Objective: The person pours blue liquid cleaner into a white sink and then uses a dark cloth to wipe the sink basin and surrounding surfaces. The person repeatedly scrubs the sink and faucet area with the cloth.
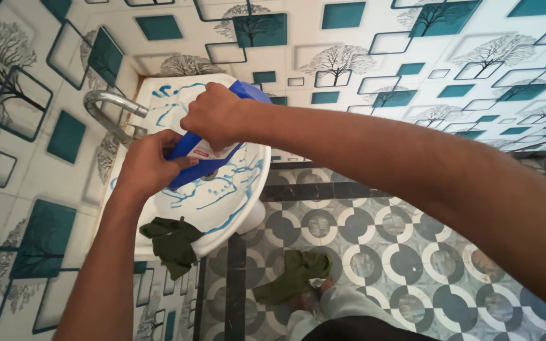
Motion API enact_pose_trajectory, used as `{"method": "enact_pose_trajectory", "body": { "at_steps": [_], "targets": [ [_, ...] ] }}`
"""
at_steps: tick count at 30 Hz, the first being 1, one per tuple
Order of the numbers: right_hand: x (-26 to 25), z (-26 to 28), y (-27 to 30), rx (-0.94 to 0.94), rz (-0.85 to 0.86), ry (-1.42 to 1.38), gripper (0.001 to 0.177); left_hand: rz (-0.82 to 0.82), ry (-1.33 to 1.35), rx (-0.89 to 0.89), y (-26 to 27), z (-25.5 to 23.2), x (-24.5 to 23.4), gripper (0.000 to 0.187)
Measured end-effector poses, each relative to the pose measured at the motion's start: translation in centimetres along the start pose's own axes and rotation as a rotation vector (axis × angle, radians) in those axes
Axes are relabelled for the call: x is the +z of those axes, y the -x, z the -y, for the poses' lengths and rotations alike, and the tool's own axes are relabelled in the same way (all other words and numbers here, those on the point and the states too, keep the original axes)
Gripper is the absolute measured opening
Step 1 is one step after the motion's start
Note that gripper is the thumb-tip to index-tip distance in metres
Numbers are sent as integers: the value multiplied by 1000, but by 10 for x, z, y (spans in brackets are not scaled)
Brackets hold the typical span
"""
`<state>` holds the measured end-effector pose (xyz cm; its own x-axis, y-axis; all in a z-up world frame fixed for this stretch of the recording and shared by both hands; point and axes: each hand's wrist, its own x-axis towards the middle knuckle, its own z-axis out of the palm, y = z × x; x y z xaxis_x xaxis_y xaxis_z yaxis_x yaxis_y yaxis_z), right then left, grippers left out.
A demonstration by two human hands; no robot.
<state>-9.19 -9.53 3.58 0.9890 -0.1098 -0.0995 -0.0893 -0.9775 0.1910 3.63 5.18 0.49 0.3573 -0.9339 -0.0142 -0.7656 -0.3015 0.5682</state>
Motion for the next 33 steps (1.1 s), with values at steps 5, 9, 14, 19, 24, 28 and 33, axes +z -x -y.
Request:
{"method": "enact_pose_trajectory", "body": {
  "at_steps": [5, 9, 14, 19, 24, 28, 33],
  "targets": [
    [-4, -4, -3, 9, 4, -14, 56, 7, 20, -2, -3, 0, -6, 45],
    [-3, -9, 1, 50, 6, -62, 58, 6, -33, 11, -10, -8, -10, 48],
    [3, -19, 12, 134, 49, -200, 61, 42, -93, 65, -19, -20, -12, 52],
    [13, -31, 27, 190, 57, -316, 65, 108, -149, 33, -34, -29, -6, 48],
    [17, -48, 37, 226, 71, -272, 62, 131, -83, 80, -53, -37, 10, 50],
    [20, -66, 49, 258, 105, -249, 57, 141, -95, 120, -72, -49, 25, 50],
    [29, -88, 64, 303, 81, -200, 58, 139, -65, 210, -98, -63, 39, 50]
  ]
}}
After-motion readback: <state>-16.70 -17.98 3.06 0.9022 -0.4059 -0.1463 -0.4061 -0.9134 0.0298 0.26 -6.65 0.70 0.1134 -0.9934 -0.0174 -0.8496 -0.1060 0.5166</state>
